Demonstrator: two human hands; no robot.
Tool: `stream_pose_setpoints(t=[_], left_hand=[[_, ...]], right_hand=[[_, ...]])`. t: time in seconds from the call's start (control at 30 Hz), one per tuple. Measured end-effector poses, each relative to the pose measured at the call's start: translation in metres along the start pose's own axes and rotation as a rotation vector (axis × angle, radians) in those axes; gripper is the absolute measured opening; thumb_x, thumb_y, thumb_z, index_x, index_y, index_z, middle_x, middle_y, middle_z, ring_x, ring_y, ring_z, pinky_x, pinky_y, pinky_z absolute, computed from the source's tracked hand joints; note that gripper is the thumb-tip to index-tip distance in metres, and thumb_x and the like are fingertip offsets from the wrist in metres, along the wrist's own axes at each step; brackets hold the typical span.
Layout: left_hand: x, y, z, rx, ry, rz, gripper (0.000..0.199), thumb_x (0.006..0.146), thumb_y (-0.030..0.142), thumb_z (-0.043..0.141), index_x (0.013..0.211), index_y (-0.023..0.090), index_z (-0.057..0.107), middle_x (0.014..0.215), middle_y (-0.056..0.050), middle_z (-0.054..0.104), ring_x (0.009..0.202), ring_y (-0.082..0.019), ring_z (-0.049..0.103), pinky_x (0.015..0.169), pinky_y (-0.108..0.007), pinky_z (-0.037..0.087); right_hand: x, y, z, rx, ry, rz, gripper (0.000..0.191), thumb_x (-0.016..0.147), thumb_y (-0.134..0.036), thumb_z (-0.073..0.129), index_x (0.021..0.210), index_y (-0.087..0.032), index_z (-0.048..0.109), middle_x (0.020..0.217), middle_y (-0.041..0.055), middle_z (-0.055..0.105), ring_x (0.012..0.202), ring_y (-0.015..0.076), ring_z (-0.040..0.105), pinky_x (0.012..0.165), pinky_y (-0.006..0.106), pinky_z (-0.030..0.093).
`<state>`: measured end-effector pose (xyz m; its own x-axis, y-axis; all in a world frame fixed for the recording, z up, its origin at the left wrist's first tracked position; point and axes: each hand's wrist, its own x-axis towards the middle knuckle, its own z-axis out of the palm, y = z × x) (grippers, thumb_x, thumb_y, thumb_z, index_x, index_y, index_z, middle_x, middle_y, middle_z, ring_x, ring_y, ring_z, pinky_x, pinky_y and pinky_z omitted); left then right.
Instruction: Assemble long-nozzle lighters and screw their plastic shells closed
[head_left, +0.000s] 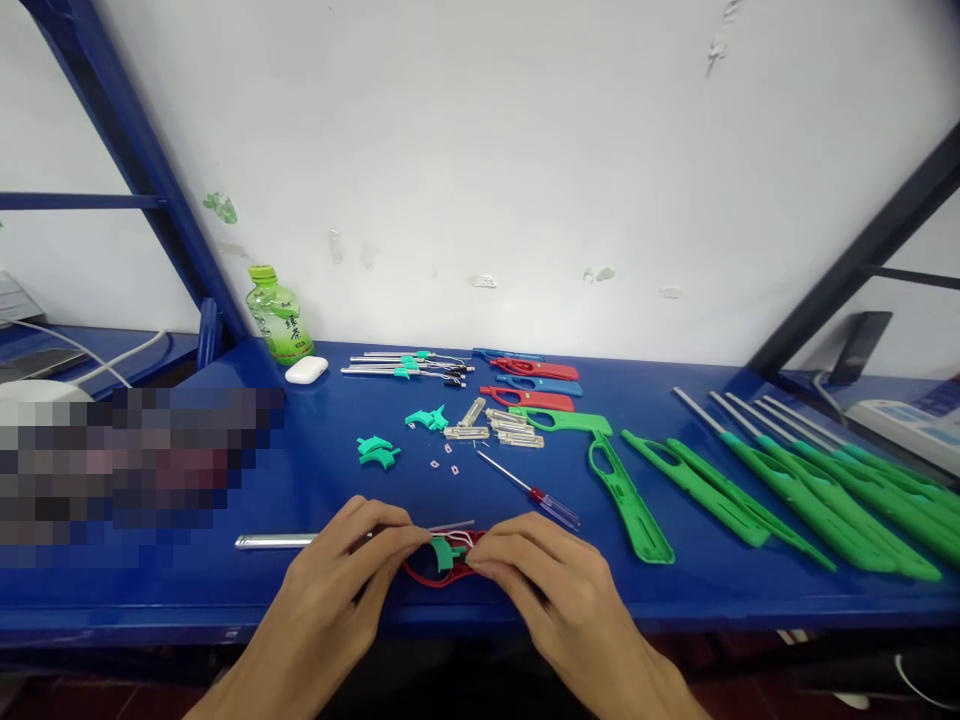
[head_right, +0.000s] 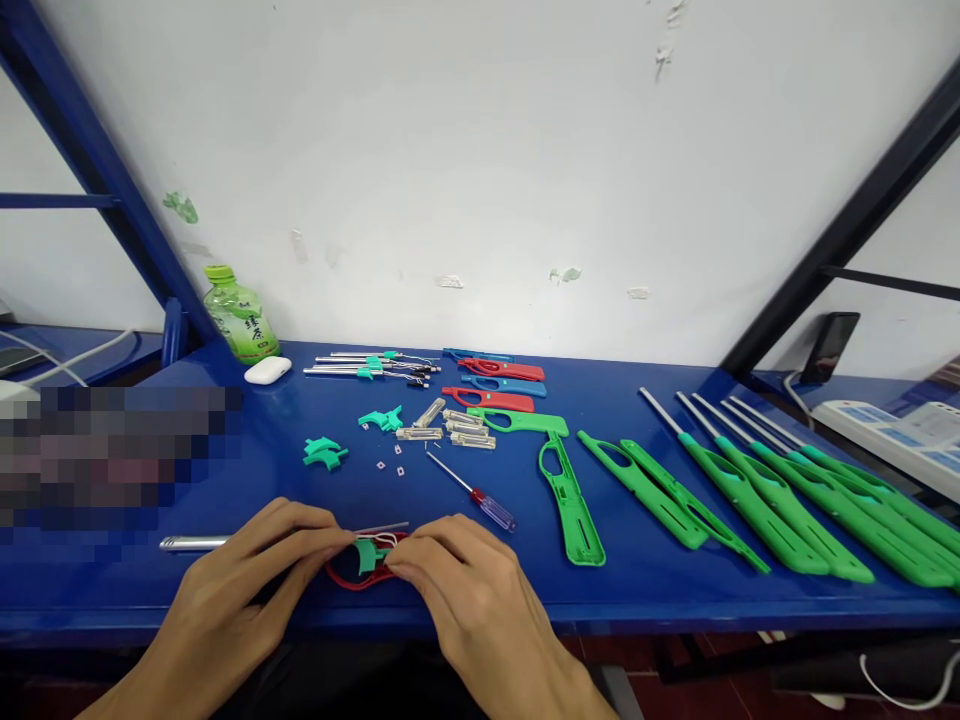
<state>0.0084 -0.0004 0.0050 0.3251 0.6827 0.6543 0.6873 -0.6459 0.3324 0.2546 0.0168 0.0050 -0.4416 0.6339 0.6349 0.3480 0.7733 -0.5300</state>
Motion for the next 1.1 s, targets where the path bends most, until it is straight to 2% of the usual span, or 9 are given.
stream_pose_setpoints(t=[0.27, 0.5, 0.73, 1.1], left_hand=[[0.0029, 0.002, 0.0002, -0.008, 0.02, -0.005, 0.022, 0.108, 0.015, 0.055, 0.113, 0.026, 0.073, 0.101, -0.001, 0.071, 0.086, -0.013, 0.067, 0.077, -0.025, 0.057], [0.006, 0.0027, 0.0008, -0.008, 0.033, 0.019, 0.021, 0.108, 0.013, 0.055, 0.111, 0.024, 0.072, 0.099, 0.0, 0.07, 0.085, -0.012, 0.065, 0.078, -0.024, 0.055], [0.0079, 0.0026, 0.0001, 0.007, 0.033, 0.019, 0.02, 0.108, 0.013, 0.055, 0.111, 0.022, 0.072, 0.1, 0.0, 0.071, 0.086, -0.011, 0.066, 0.08, -0.023, 0.055], [0.0062, 0.003, 0.0013, -0.013, 0.018, 0.011, 0.021, 0.11, 0.017, 0.053, 0.11, 0.024, 0.072, 0.097, 0.001, 0.069, 0.084, -0.011, 0.065, 0.077, -0.022, 0.053]], right_hand=[[-0.0001, 0.0007, -0.0011, 0.007, 0.016, 0.001, 0.019, 0.106, -0.013, 0.062, 0.112, -0.023, 0.077, 0.104, 0.0028, 0.078, 0.092, 0.0163, 0.075, 0.083, 0.028, 0.063], [0.0025, 0.0007, -0.0015, 0.078, 0.024, 0.022, 0.02, 0.106, -0.013, 0.062, 0.111, -0.024, 0.078, 0.103, 0.0015, 0.079, 0.091, 0.0153, 0.076, 0.083, 0.025, 0.064], [0.0046, -0.0007, -0.0029, 0.241, 0.013, 0.128, 0.021, 0.096, -0.005, 0.074, 0.101, -0.024, 0.079, 0.097, -0.0029, 0.079, 0.087, 0.0115, 0.076, 0.084, 0.018, 0.061], [0.0047, 0.0002, -0.0031, 0.273, 0.002, 0.182, 0.021, 0.095, -0.004, 0.075, 0.098, -0.024, 0.08, 0.095, -0.0033, 0.08, 0.085, 0.0117, 0.077, 0.083, 0.017, 0.058]])
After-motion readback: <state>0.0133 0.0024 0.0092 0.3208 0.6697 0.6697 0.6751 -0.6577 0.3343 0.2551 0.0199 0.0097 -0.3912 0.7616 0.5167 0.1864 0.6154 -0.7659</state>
